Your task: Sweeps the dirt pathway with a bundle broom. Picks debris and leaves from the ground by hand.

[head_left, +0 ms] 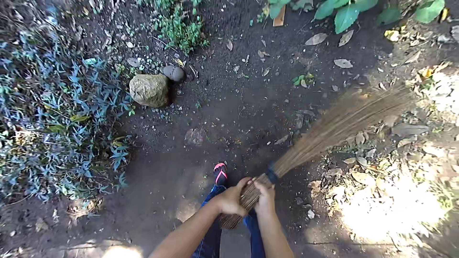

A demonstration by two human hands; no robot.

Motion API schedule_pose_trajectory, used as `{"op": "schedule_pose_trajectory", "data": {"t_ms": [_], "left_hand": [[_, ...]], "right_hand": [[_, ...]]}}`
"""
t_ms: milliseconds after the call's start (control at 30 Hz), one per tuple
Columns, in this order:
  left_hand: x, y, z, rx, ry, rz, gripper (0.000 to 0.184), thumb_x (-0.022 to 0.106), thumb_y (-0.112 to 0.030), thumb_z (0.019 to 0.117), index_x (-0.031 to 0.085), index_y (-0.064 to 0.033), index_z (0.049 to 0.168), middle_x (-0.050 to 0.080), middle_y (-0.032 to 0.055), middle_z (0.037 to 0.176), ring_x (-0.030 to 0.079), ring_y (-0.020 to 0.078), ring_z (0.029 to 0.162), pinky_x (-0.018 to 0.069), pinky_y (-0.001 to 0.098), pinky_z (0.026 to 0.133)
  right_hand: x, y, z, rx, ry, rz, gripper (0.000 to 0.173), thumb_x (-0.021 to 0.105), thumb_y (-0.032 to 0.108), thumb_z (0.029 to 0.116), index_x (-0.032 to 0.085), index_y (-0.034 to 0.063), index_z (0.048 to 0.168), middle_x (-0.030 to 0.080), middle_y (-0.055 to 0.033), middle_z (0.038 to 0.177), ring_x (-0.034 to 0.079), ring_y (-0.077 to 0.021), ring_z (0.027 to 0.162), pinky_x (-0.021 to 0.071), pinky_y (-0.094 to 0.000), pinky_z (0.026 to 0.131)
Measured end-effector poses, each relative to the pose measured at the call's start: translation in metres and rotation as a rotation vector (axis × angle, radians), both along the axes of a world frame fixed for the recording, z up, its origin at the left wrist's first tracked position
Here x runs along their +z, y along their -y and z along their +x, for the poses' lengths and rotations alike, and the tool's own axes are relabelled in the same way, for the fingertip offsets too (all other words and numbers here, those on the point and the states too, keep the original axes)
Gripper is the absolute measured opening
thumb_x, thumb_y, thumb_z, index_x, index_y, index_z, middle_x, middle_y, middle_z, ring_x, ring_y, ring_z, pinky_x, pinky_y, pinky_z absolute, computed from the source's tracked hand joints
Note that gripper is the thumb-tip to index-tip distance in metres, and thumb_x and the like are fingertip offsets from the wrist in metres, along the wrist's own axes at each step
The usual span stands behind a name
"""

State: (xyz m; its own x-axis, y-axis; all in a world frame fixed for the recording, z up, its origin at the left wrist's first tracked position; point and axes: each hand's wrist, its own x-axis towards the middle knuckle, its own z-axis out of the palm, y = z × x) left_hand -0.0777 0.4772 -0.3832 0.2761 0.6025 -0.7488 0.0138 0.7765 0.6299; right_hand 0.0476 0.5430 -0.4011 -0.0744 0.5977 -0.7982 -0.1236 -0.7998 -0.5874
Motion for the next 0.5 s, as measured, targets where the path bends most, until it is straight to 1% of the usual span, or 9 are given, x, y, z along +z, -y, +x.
{"op": "schedule_pose_trajectory", "data": {"t_ms": [67,100,167,233,300,367,400,433,500], "left_hand": [[0.015,0.036,-0.010,0.225,-0.045,-0.019,0.121,0.085,-0.004,0.0667,0.013,-0.0122,0.163,0.055,0.0245,0.143,0.062,0.0355,0.124,0.0518,0.0562,0.104],[0.018,0.050,-0.012,0.379,-0.097,-0.040,0.121,0.085,-0.006,0.0647,0.013,-0.0099,0.162,0.057,0.0222,0.141,0.064,0.0306,0.122,0.0538,0.0511,0.104],[0.005,0.056,-0.021,0.681,-0.230,-0.101,0.122,0.084,-0.007,0.0610,0.013,-0.0079,0.160,0.059,0.0193,0.137,0.067,0.0249,0.117,0.0577,0.0458,0.098],[-0.032,0.029,-0.049,0.850,-0.350,-0.163,0.123,0.082,-0.009,0.0625,0.008,-0.0077,0.160,0.057,0.0222,0.137,0.066,0.0268,0.116,0.0579,0.0473,0.095],[-0.076,-0.014,-0.090,0.877,-0.384,-0.209,0.121,0.081,-0.008,0.0715,0.000,-0.0072,0.161,0.050,0.0256,0.144,0.062,0.0301,0.121,0.0555,0.0479,0.098],[-0.109,-0.033,-0.118,0.776,-0.400,-0.203,0.120,0.080,-0.006,0.0704,0.001,-0.0070,0.160,0.049,0.0254,0.145,0.060,0.0308,0.123,0.0543,0.0475,0.099],[-0.117,-0.027,-0.120,0.713,-0.407,-0.168,0.124,0.081,-0.007,0.0661,0.001,-0.0076,0.161,0.049,0.0252,0.145,0.061,0.0308,0.123,0.0548,0.0481,0.099],[-0.118,-0.013,-0.114,0.669,-0.401,-0.117,0.130,0.082,-0.010,0.0622,-0.001,-0.0085,0.162,0.048,0.0248,0.147,0.061,0.0302,0.124,0.0550,0.0486,0.100],[-0.115,0.035,-0.093,0.614,-0.371,-0.004,0.135,0.085,-0.021,0.0575,0.000,-0.0095,0.163,0.050,0.0189,0.149,0.064,0.0216,0.121,0.0570,0.0435,0.099]], "right_hand": [[0.000,0.014,-0.028,0.182,-0.120,0.002,0.070,0.068,0.003,0.0678,0.037,-0.0040,0.130,0.068,-0.0101,0.086,0.070,-0.0180,0.074,0.0623,-0.0364,0.070],[-0.004,0.017,-0.047,0.291,-0.179,-0.019,0.077,0.070,0.003,0.0675,0.035,-0.0041,0.135,0.068,-0.0117,0.090,0.071,-0.0182,0.077,0.0623,-0.0363,0.072],[-0.022,0.006,-0.095,0.551,-0.252,-0.116,0.081,0.069,-0.001,0.0752,0.031,-0.0027,0.147,0.066,-0.0161,0.106,0.068,-0.0196,0.088,0.0600,-0.0377,0.080],[-0.056,-0.026,-0.152,0.803,-0.266,-0.217,0.067,0.065,-0.001,0.0890,0.036,-0.0003,0.149,0.064,-0.0177,0.114,0.065,-0.0208,0.092,0.0566,-0.0391,0.084],[-0.107,-0.056,-0.200,0.892,-0.275,-0.230,0.040,0.061,0.005,0.0966,0.051,-0.0013,0.135,0.065,-0.0132,0.101,0.063,-0.0169,0.083,0.0554,-0.0356,0.077],[-0.155,-0.062,-0.218,0.742,-0.323,-0.194,0.029,0.060,0.003,0.0959,0.056,-0.0028,0.124,0.065,-0.0122,0.091,0.063,-0.0159,0.076,0.0557,-0.0342,0.072],[-0.163,-0.056,-0.213,0.668,-0.327,-0.164,0.036,0.062,0.002,0.0937,0.054,-0.0028,0.128,0.065,-0.0147,0.096,0.064,-0.0184,0.080,0.0566,-0.0365,0.074],[-0.161,-0.047,-0.202,0.650,-0.322,-0.131,0.051,0.064,0.002,0.0913,0.047,-0.0021,0.139,0.065,-0.0186,0.107,0.066,-0.0220,0.088,0.0574,-0.0400,0.079],[-0.145,-0.019,-0.170,0.662,-0.333,-0.126,0.078,0.067,-0.003,0.0842,0.029,0.0022,0.152,0.061,-0.0219,0.121,0.066,-0.0261,0.098,0.0574,-0.0437,0.085]]}}
